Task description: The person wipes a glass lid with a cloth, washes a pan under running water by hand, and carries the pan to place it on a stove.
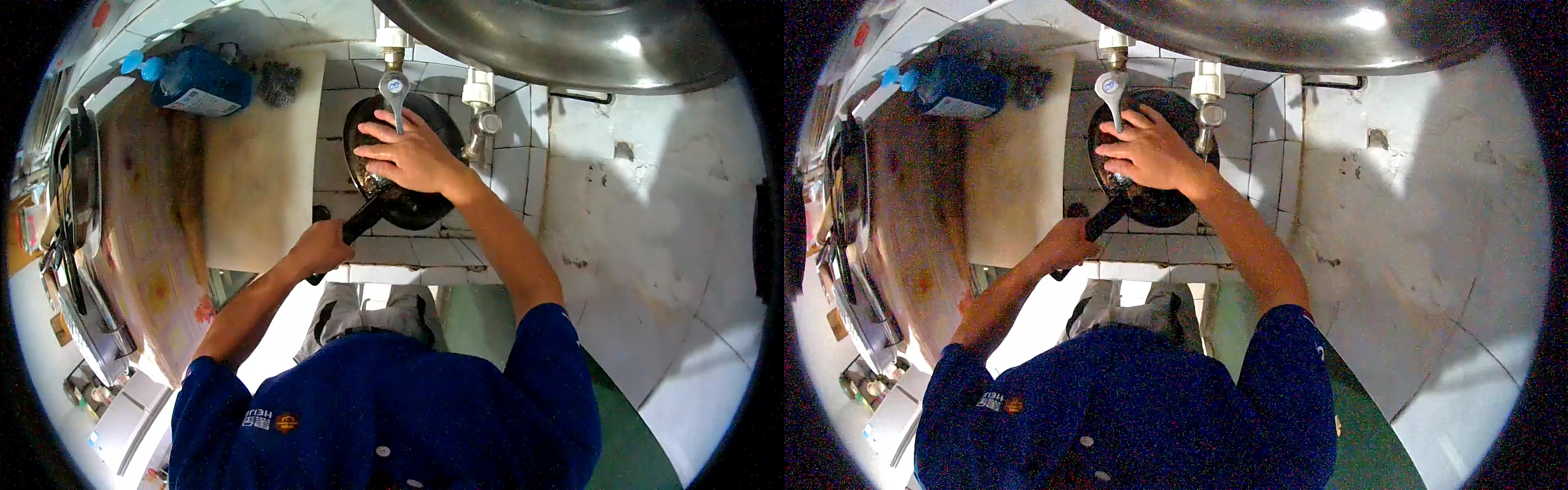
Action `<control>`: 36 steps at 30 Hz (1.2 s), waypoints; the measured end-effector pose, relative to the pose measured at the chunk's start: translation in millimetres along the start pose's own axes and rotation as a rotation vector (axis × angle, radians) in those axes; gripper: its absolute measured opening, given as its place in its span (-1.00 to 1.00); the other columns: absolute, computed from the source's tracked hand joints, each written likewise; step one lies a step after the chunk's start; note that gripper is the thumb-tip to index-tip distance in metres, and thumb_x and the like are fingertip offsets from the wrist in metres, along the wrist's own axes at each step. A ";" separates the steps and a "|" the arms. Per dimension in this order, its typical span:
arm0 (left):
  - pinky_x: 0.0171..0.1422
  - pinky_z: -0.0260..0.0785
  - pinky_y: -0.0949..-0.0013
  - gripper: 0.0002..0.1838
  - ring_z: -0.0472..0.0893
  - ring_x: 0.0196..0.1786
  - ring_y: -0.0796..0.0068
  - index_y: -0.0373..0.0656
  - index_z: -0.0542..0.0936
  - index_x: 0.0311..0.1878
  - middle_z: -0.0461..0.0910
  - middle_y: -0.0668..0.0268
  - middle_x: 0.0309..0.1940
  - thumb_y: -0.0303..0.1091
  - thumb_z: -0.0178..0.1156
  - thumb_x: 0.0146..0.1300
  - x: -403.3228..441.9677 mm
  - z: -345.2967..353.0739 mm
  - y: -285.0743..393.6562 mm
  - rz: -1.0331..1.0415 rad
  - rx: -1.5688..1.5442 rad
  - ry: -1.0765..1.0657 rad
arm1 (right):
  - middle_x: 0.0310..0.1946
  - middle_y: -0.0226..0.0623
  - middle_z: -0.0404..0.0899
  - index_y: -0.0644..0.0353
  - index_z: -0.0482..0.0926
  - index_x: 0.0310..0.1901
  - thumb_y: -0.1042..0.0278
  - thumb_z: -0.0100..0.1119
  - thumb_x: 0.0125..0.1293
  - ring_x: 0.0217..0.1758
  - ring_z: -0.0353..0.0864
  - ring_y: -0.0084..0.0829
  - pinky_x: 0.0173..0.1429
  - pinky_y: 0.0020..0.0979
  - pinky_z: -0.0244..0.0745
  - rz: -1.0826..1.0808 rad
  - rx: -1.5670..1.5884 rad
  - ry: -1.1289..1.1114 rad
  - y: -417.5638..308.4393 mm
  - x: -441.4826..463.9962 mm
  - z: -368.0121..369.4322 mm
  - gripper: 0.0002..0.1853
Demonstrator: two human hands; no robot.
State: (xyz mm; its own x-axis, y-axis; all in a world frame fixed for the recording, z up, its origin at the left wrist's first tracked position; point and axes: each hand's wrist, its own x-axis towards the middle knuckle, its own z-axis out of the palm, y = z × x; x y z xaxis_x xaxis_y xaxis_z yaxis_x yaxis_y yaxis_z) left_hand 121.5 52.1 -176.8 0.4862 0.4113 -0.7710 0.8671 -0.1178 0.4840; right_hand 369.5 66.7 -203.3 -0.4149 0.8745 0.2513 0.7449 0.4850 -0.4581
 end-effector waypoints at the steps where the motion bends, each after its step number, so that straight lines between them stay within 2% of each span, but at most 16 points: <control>1: -0.43 0.46 0.22 -0.72 0.61 -0.53 0.25 -0.32 0.50 -0.31 0.58 0.11 -0.57 -0.30 0.26 0.02 0.1 0.6 -4.3 0.035 0.040 0.019 | 0.21 -0.36 0.42 -0.06 0.58 0.07 -0.03 0.12 0.25 0.34 0.26 -0.22 0.40 -0.11 0.07 -0.006 0.045 -0.021 6.6 3.6 0.7 -0.59; 2: -0.43 0.46 0.22 -0.72 0.61 -0.53 0.25 -0.32 0.50 -0.31 0.58 0.11 -0.57 -0.30 0.26 0.02 -1.0 1.1 -7.6 0.031 0.045 0.019 | 0.20 -0.34 0.43 -0.04 0.60 0.05 0.01 0.15 0.24 0.32 0.28 -0.19 0.39 -0.12 0.08 0.015 0.054 0.016 13.0 7.4 1.9 -0.61; 4: -0.17 0.41 0.03 -0.73 0.60 -0.27 -0.08 -0.29 0.53 -0.29 0.58 -0.09 -0.43 -0.34 0.19 -0.07 -12.7 -4.5 -1.1 0.023 0.170 0.034 | 0.12 -0.28 0.50 0.01 0.60 0.02 0.06 0.16 0.24 0.19 0.41 -0.15 0.28 -0.17 0.25 0.112 0.178 0.016 35.4 11.8 1.5 -0.63; 6: -0.16 0.40 0.01 -0.73 0.58 -0.27 -0.11 -0.27 0.53 -0.28 0.58 -0.09 -0.42 -0.35 0.19 -0.08 -17.0 4.3 -14.4 0.081 0.145 0.033 | 0.01 -0.21 0.56 0.05 0.59 0.00 0.08 0.13 0.27 0.05 0.54 -0.18 0.15 -0.29 0.39 0.253 0.403 -0.079 57.9 14.2 -7.6 -0.66; 7: -0.15 0.40 0.00 -0.72 0.58 -0.27 -0.12 -0.26 0.53 -0.27 0.58 -0.09 -0.42 -0.35 0.19 -0.08 -21.8 2.7 -10.0 0.113 0.131 0.042 | 0.04 -0.23 0.56 0.09 0.58 0.03 0.07 0.06 0.31 0.09 0.54 -0.28 0.18 -0.36 0.36 0.488 0.565 -0.186 70.7 9.1 -7.5 -0.63; 10: -0.13 0.40 0.00 -0.72 0.58 -0.24 -0.12 -0.24 0.54 -0.25 0.58 -0.09 -0.40 -0.36 0.18 -0.10 -27.7 -7.6 2.3 -0.001 0.138 -0.086 | 0.09 -0.25 0.54 0.16 0.54 0.08 0.03 0.00 0.34 0.17 0.49 -0.34 0.22 -0.37 0.32 0.513 0.764 -0.250 111.8 -6.7 16.2 -0.56; 12: -0.11 0.41 0.01 -0.71 0.58 -0.22 -0.11 -0.24 0.55 -0.24 0.58 -0.08 -0.39 -0.37 0.18 -0.10 -26.6 -7.6 1.9 -0.023 0.139 -0.140 | 0.14 -0.24 0.51 0.20 0.48 0.13 -0.02 -0.04 0.35 0.24 0.43 -0.32 0.29 -0.37 0.26 0.739 0.725 -0.274 105.1 -15.8 13.9 -0.50; 13: -0.10 0.40 0.00 -0.71 0.58 -0.22 -0.11 -0.24 0.55 -0.23 0.59 -0.08 -0.38 -0.38 0.18 -0.09 -23.5 -4.6 0.0 -0.014 0.173 -0.106 | 0.16 -0.18 0.47 0.19 0.47 0.14 -0.02 0.00 0.31 0.24 0.41 -0.23 0.31 -0.36 0.23 0.740 0.728 -0.176 83.3 -15.2 -0.3 -0.49; 18: -0.08 0.40 0.02 -0.71 0.59 -0.20 -0.07 -0.23 0.54 -0.20 0.59 -0.05 -0.36 -0.39 0.18 -0.06 -10.6 -6.5 -5.4 0.026 0.247 0.001 | 0.18 -0.12 0.40 0.14 0.49 0.11 -0.10 0.15 0.17 0.33 0.23 -0.04 0.40 0.05 0.02 0.049 -0.046 -0.072 3.0 -7.7 -11.8 -0.43; 23: -0.13 0.41 0.03 -0.70 0.58 -0.25 -0.07 -0.22 0.54 -0.20 0.58 -0.04 -0.40 -0.37 0.19 -0.07 -11.2 -3.5 -12.3 0.040 0.270 -0.020 | 0.12 -0.21 0.48 0.05 0.60 0.02 -0.08 0.13 0.21 0.25 0.38 -0.14 0.32 -0.10 0.22 0.037 0.197 -0.088 34.4 -2.8 -3.5 -0.54; 25: -0.15 0.41 0.03 -0.70 0.58 -0.27 -0.07 -0.21 0.54 -0.20 0.58 -0.03 -0.42 -0.36 0.20 -0.07 -10.0 -3.0 -10.1 0.068 0.241 -0.013 | 0.08 -0.27 0.53 0.05 0.60 0.01 -0.11 0.09 0.25 0.19 0.45 -0.22 0.23 -0.25 0.34 0.205 0.385 -0.187 55.0 1.3 0.8 -0.54; 27: -0.18 0.45 0.04 -0.56 0.61 -0.30 -0.06 -0.26 0.53 -0.08 0.59 -0.06 -0.43 -0.31 0.28 -0.09 -15.9 -7.3 -0.6 -0.036 0.242 -0.128 | 0.06 -0.28 0.55 0.07 0.58 0.04 -0.13 0.03 0.30 0.19 0.46 -0.28 0.24 -0.33 0.32 0.446 0.632 -0.222 74.2 -5.9 7.9 -0.51; 28: -0.21 0.43 0.07 -0.63 0.60 -0.35 0.00 -0.31 0.51 -0.18 0.58 -0.03 -0.47 -0.33 0.29 -0.05 -18.3 -2.3 -9.5 0.043 0.194 -0.088 | 0.09 -0.26 0.54 0.11 0.52 0.12 -0.16 -0.04 0.33 0.20 0.45 -0.34 0.27 -0.40 0.26 0.584 0.704 -0.305 89.1 -10.2 17.0 -0.46; 32: -0.32 0.43 0.19 -0.65 0.58 -0.46 0.22 -0.31 0.51 -0.18 0.55 0.11 -0.56 -0.35 0.32 -0.03 -20.0 -1.1 -18.9 0.064 0.029 -0.095 | 0.24 -0.23 0.39 0.21 0.37 0.25 -0.11 -0.09 0.40 0.31 0.33 -0.34 0.39 -0.33 0.18 0.547 1.248 -0.073 176.5 -88.8 77.8 -0.40; 34: -0.43 0.39 0.33 -0.61 0.50 -0.54 0.47 -0.30 0.51 -0.11 0.49 0.27 -0.61 -0.35 0.35 0.00 -16.4 -0.1 -20.8 -0.009 -0.086 -0.223 | 0.26 -0.21 0.37 0.22 0.35 0.27 -0.12 -0.07 0.38 0.32 0.31 -0.33 0.40 -0.33 0.17 0.631 1.357 0.005 147.7 -100.2 51.4 -0.38; 36: -0.46 0.36 0.38 -0.59 0.47 -0.56 0.53 -0.31 0.50 -0.10 0.47 0.31 -0.62 -0.34 0.36 0.00 -15.6 2.4 -14.4 -0.012 -0.192 -0.239 | 0.23 -0.16 0.39 0.24 0.35 0.26 -0.18 -0.03 0.34 0.29 0.36 -0.32 0.38 -0.31 0.20 1.165 1.158 -0.015 109.4 -91.1 5.3 -0.33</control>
State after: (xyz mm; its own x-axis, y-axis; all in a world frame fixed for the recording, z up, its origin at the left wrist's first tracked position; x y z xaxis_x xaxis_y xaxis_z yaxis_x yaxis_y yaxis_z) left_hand 101.6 45.2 -172.7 0.5074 0.1847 -0.8417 0.8478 0.0679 0.5260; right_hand 486.0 40.1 -280.8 0.0458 0.7411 -0.6699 -0.1205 -0.6616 -0.7401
